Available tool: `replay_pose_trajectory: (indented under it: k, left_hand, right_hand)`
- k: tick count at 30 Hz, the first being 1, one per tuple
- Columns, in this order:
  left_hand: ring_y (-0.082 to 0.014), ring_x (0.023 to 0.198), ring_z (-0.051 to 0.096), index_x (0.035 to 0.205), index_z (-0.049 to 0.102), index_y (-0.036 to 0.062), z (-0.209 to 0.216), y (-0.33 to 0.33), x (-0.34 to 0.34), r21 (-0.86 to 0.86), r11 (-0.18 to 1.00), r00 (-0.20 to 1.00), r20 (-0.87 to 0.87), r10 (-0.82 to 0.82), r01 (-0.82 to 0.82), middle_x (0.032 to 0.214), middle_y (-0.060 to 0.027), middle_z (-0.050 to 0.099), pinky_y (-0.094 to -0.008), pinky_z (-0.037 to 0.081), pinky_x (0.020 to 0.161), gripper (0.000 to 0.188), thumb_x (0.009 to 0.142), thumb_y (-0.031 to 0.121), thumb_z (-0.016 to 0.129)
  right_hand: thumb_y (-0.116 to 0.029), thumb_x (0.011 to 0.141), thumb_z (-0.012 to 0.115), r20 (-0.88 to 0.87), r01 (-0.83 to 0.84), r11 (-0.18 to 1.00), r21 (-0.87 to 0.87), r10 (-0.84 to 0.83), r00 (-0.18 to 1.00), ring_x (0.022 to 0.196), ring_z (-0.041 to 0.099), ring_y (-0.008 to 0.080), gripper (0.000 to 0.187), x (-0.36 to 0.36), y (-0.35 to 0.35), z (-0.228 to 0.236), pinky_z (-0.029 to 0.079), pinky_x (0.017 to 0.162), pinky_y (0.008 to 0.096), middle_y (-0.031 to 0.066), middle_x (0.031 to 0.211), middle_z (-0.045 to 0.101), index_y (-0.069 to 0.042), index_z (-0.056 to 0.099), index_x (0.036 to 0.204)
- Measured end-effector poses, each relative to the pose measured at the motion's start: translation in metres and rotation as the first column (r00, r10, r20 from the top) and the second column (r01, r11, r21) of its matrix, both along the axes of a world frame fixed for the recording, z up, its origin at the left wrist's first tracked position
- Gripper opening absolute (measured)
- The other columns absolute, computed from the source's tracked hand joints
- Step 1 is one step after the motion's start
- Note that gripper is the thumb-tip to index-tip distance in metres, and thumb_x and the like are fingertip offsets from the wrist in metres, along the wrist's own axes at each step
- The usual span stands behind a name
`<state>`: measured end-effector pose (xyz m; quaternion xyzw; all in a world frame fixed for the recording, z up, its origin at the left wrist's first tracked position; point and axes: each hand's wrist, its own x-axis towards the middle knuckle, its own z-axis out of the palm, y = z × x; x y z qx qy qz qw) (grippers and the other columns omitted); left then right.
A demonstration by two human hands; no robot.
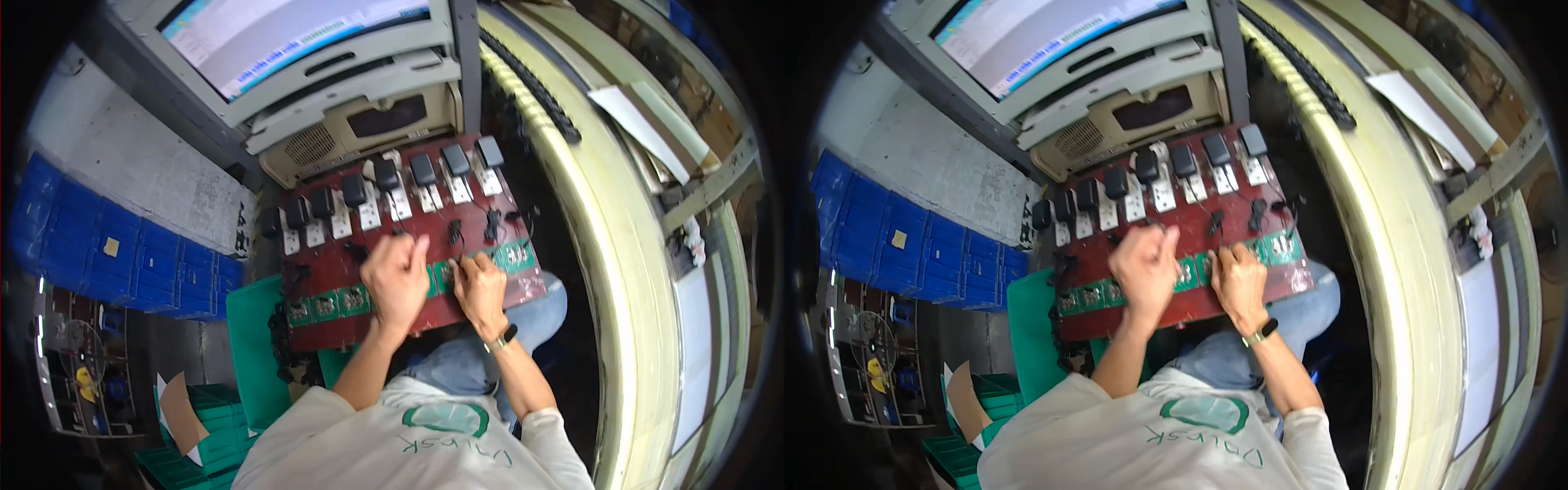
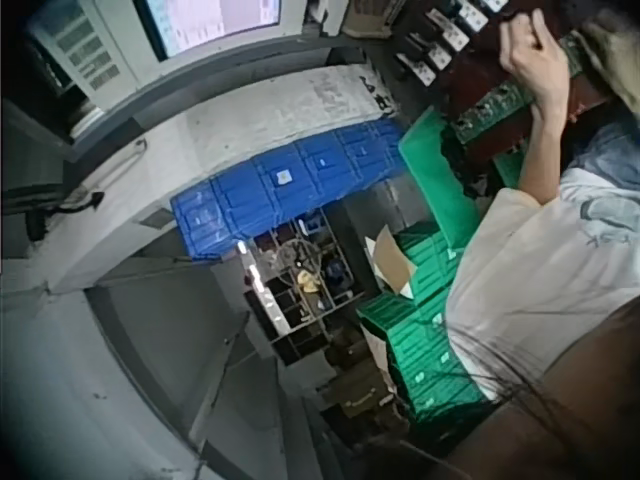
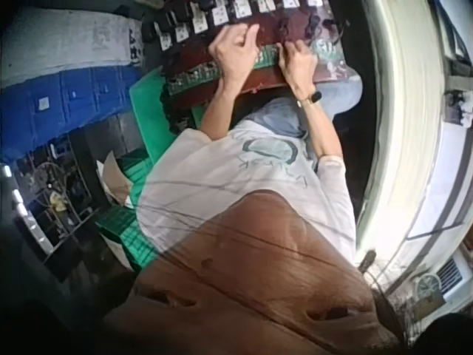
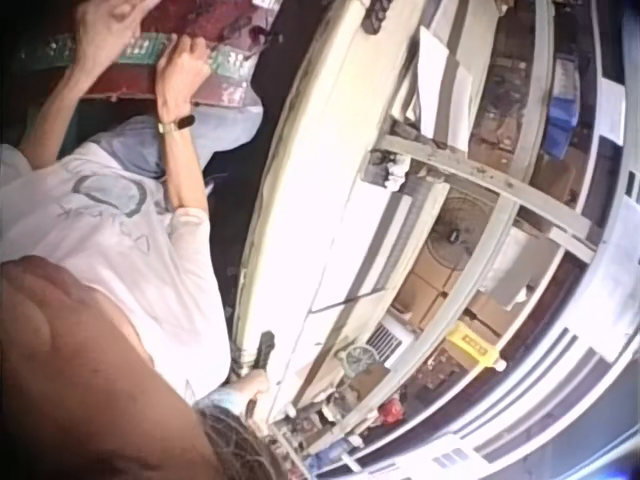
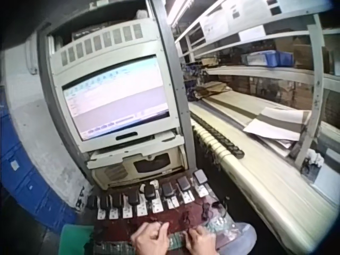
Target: The person is manually testing and assembling circuit boards by connecting wire harnesses and placing them into a testing rig.
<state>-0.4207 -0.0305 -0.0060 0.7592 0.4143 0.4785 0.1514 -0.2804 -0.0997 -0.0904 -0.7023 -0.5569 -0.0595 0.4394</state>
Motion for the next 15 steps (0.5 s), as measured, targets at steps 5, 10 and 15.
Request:
replay_pose_trajectory:
  k: [5,10,15]
  left_hand:
    - [-0.0172,0.05,0.049,0.087,0.076,0.0004,0.007,0.037,0.008,-0.233,0.971,0.993,0.117,-0.023,0.05,0.069,-0.005,0.065,-0.0344,0.04,0.05,0.014,0.097,0.008,0.08]
    - [-0.0177,0.055,0.055,0.095,0.079,-0.0013,-0.005,-0.001,0.039,-0.285,0.946,0.984,0.13,-0.123,0.156,0.075,-0.0067,0.067,-0.033,0.045,0.053,0.008,0.097,0.006,0.077]
    - [-0.0258,0.063,0.063,0.106,0.08,-0.0039,-0.032,0.001,0.082,-0.258,0.901,0.9,-0.175,-0.398,0.349,0.088,-0.0122,0.071,-0.0366,0.053,0.06,0.018,0.089,0.003,0.08]
  right_hand:
    - [-0.009,0.09,0.082,-0.108,0.026,0.975,0.219,-0.002,0.994,0.061,0.057,0.0267,0.012,-0.006,0.014,0.073,0.048,0.059,0.0384,0.0088,0.078,0.058,-0.003,0.072,0.089]
    - [-0.009,0.082,0.085,-0.027,-0.07,0.958,-0.278,0.065,0.998,0.07,0.066,0.0329,0.023,0.042,-0.001,0.06,0.053,0.065,0.0421,0.0158,0.085,0.069,0.0,0.077,0.101]
    - [-0.009,0.085,0.08,-0.274,0.113,0.969,-0.221,-0.173,0.946,0.07,0.066,0.0351,0.017,0.097,-0.046,0.061,0.054,0.067,0.0427,0.0173,0.09,0.073,0.001,0.078,0.098]
